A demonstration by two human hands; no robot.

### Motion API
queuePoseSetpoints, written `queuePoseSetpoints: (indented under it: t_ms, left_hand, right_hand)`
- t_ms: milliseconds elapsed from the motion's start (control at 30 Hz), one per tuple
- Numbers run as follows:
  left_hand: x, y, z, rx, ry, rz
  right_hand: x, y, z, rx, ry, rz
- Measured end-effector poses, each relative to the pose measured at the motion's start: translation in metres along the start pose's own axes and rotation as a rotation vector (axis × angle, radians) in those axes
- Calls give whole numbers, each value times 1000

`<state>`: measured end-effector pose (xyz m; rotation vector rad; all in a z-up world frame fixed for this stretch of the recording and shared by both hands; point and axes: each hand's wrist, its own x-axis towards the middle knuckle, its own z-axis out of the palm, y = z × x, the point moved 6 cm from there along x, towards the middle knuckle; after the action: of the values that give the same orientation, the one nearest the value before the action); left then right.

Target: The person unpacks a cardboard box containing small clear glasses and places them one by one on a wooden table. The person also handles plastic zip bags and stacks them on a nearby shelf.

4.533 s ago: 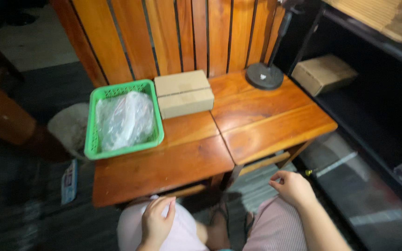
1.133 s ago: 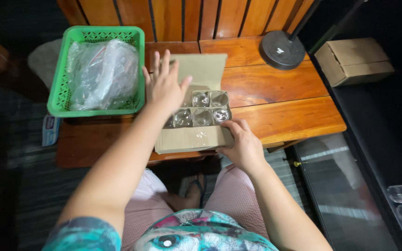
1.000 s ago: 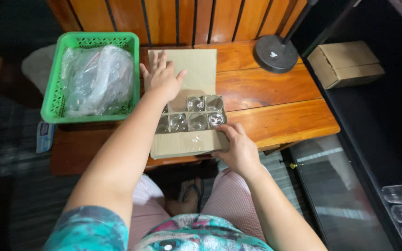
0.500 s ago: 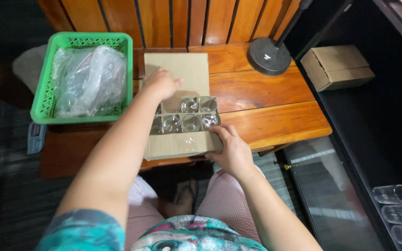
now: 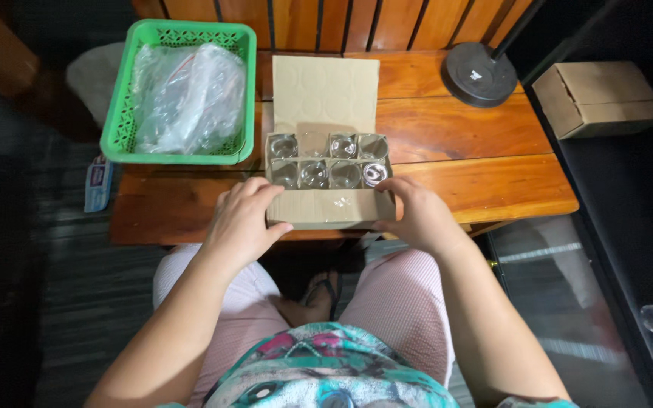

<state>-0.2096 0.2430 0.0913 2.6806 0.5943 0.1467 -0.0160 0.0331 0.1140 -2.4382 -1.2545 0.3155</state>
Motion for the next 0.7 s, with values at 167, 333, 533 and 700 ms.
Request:
queuePoseSetpoints:
  t_ms: [167,333,533,700]
  left_hand:
    - [2,6,-7,1,-50,2]
    - [8,8,-11,-18,-63,21]
    - [12,7,-10,-54,-76,28]
    - [15,8,-9,-91,-102,23]
  right_hand:
    - [3,1,-2,-60,-6,-14]
    - [10,8,0,-120,7,-19]
    - [11,14,5,-82,45,-37]
    - [11,10,2,55,33,-36]
